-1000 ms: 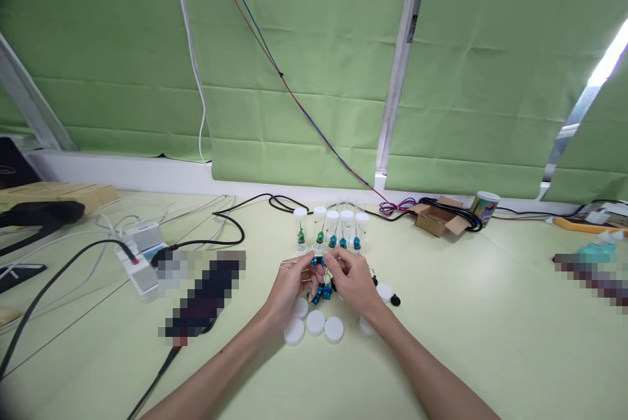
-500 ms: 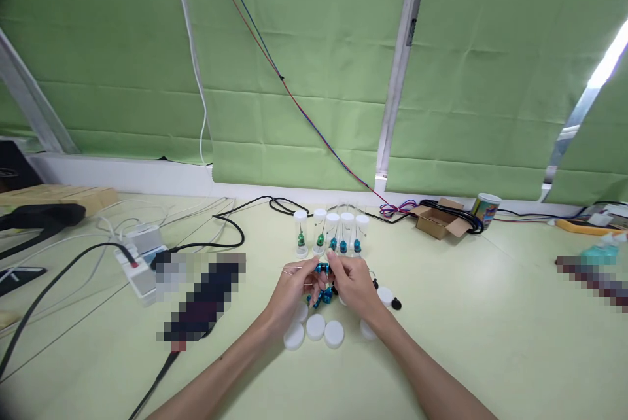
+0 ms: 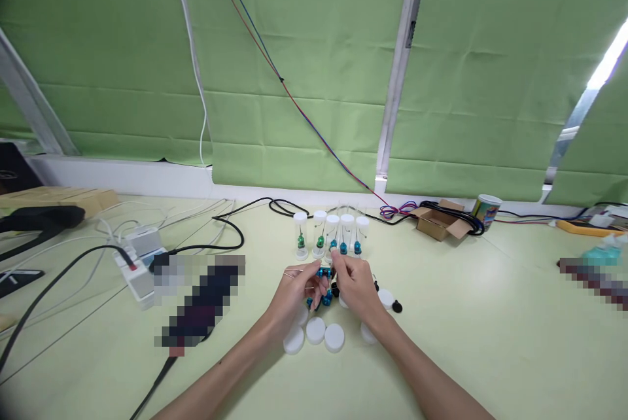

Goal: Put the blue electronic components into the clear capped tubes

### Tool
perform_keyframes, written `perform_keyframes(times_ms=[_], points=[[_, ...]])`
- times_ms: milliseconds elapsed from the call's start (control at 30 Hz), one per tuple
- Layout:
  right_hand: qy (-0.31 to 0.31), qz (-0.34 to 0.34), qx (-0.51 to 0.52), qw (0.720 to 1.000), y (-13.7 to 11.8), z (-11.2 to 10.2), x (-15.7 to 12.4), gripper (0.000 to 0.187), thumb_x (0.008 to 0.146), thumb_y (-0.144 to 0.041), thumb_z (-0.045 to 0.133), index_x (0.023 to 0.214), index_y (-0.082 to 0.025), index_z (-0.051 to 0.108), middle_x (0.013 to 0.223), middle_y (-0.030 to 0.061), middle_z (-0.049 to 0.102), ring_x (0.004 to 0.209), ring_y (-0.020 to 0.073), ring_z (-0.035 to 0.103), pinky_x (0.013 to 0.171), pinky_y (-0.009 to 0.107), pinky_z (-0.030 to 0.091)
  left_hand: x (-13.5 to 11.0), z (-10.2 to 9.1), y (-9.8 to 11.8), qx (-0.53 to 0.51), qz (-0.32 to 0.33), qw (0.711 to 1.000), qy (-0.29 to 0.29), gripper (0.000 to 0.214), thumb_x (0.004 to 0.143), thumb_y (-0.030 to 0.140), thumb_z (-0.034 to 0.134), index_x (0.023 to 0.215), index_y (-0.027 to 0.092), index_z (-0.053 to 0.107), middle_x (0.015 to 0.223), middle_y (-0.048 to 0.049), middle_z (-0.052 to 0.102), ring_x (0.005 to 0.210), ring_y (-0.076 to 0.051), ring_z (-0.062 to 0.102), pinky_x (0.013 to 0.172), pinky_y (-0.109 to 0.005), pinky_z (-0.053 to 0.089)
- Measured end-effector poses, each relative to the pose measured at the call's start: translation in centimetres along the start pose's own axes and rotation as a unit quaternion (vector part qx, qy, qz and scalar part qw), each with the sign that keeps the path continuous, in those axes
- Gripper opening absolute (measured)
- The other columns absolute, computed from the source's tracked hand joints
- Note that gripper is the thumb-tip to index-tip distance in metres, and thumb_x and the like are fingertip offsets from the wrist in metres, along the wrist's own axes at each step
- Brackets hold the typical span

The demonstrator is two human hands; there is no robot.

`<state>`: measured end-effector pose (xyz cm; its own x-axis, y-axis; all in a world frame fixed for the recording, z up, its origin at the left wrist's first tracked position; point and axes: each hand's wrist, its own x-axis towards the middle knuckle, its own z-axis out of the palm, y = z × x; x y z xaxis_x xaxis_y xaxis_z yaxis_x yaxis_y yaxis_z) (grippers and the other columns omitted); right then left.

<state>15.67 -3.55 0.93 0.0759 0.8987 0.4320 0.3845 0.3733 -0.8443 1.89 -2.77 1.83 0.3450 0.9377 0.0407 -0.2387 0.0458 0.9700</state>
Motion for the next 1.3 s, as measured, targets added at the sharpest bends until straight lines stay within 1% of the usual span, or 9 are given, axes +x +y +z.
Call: perform_keyframes(times_ms=[67,167,267,367,567,800,1033,1167,1300], points=[[-0.015,0.004,0.031,0.999,-0.12,-0.05,-0.07,0.043,0.092,-0.051,0.041,0.064,-0.019,0.048,0.039,-0.0053,0.04,0.038,0.0097,0.035,0.044,0.023,0.031,-0.03,-0.09,0.17,-0.024,-0.003,1.0,0.016,0.04,0.077,0.046,0.06,0.057,0.011,0.061,0.053,-0.0051,0.058,0.038,-0.009,0.047,0.038,-0.022,0.034],[-0.062,0.004,0.056,0.996,-0.34,-0.11,-0.18,0.031,0.09,-0.049,0.047,0.084,-0.019,0.052,0.042,-0.0081,0.039,0.037,0.0088,0.031,0.04,0.022,0.026,-0.05,-0.28,0.46,-0.057,-0.008,0.997,0.044,0.038,0.075,0.046,0.062,0.059,0.012,0.061,0.054,-0.0042,0.057,0.041,-0.01,0.048,0.039,-0.021,0.036],[-0.087,-0.015,0.041,0.995,-0.29,-0.04,-0.28,0.027,0.09,-0.046,0.05,0.09,-0.019,0.051,0.045,-0.008,0.04,0.04,0.0088,0.032,0.041,0.022,0.024,-0.04,-0.4,0.66,-0.07,-0.01,0.996,0.054,0.039,0.074,0.047,0.063,0.057,0.012,0.06,0.052,-0.0034,0.056,0.041,-0.01,0.048,0.039,-0.021,0.035],[-0.096,-0.024,0.03,0.995,-0.05,0.02,-0.34,0.026,0.091,-0.045,0.048,0.09,-0.019,0.049,0.045,-0.0084,0.039,0.041,0.0088,0.032,0.042,0.022,0.023,0.0,-0.39,0.66,-0.07,-0.012,0.996,0.048,0.04,0.073,0.048,0.063,0.057,0.012,0.059,0.053,-0.0032,0.056,0.041,-0.01,0.047,0.039,-0.022,0.035],[-0.111,-0.02,0.035,0.993,-0.07,-0.14,-0.34,0.028,0.092,-0.046,0.045,0.083,-0.02,0.048,0.045,-0.008,0.039,0.04,0.0079,0.033,0.041,0.021,0.023,0.04,-0.3,0.52,-0.057,-0.009,0.997,0.041,0.041,0.072,0.05,0.064,0.055,0.013,0.058,0.052,-0.0024,0.054,0.041,-0.009,0.046,0.038,-0.021,0.035],[-0.123,-0.007,0.056,0.991,-0.26,-0.16,-0.31,0.028,0.092,-0.048,0.044,0.094,-0.02,0.048,0.045,-0.009,0.037,0.039,0.0089,0.031,0.04,0.021,0.023,0.07,-0.38,0.37,-0.045,-0.013,0.999,0.026,0.043,0.074,0.052,0.062,0.055,0.014,0.057,0.049,-0.0011,0.052,0.039,-0.009,0.044,0.037,-0.021,0.034],[-0.13,-0.031,0.055,0.99,-0.36,-0.5,-0.27,0.027,0.093,-0.045,0.042,0.087,-0.02,0.048,0.046,-0.009,0.035,0.041,0.0085,0.029,0.042,0.021,0.024,-0.05,-0.4,0.31,-0.004,0.0,1.0,0.002,0.042,0.076,0.051,0.063,0.058,0.014,0.056,0.051,0.0013,0.05,0.038,-0.006,0.039,0.038,-0.02,0.029],[-0.141,-0.018,0.066,0.988,-0.36,-0.48,-0.29,0.028,0.094,-0.045,0.041,0.084,-0.02,0.048,0.048,-0.0089,0.033,0.042,0.0083,0.026,0.042,0.021,0.021,-0.06,-0.46,0.39,0.013,-0.006,1.0,0.001,0.045,0.076,0.054,0.062,0.058,0.014,0.054,0.05,0.0019,0.048,0.038,-0.005,0.036,0.04,-0.02,0.027],[-0.141,-0.016,0.066,0.988,-0.23,-0.39,-0.24,0.03,0.093,-0.046,0.041,0.082,-0.02,0.048,0.049,-0.0082,0.034,0.043,0.0085,0.028,0.042,0.021,0.022,0.1,-0.72,0.22,0.022,-0.002,1.0,-0.007,0.045,0.075,0.055,0.063,0.059,0.014,0.054,0.051,0.0028,0.045,0.039,-0.005,0.035,0.04,-0.02,0.025]])
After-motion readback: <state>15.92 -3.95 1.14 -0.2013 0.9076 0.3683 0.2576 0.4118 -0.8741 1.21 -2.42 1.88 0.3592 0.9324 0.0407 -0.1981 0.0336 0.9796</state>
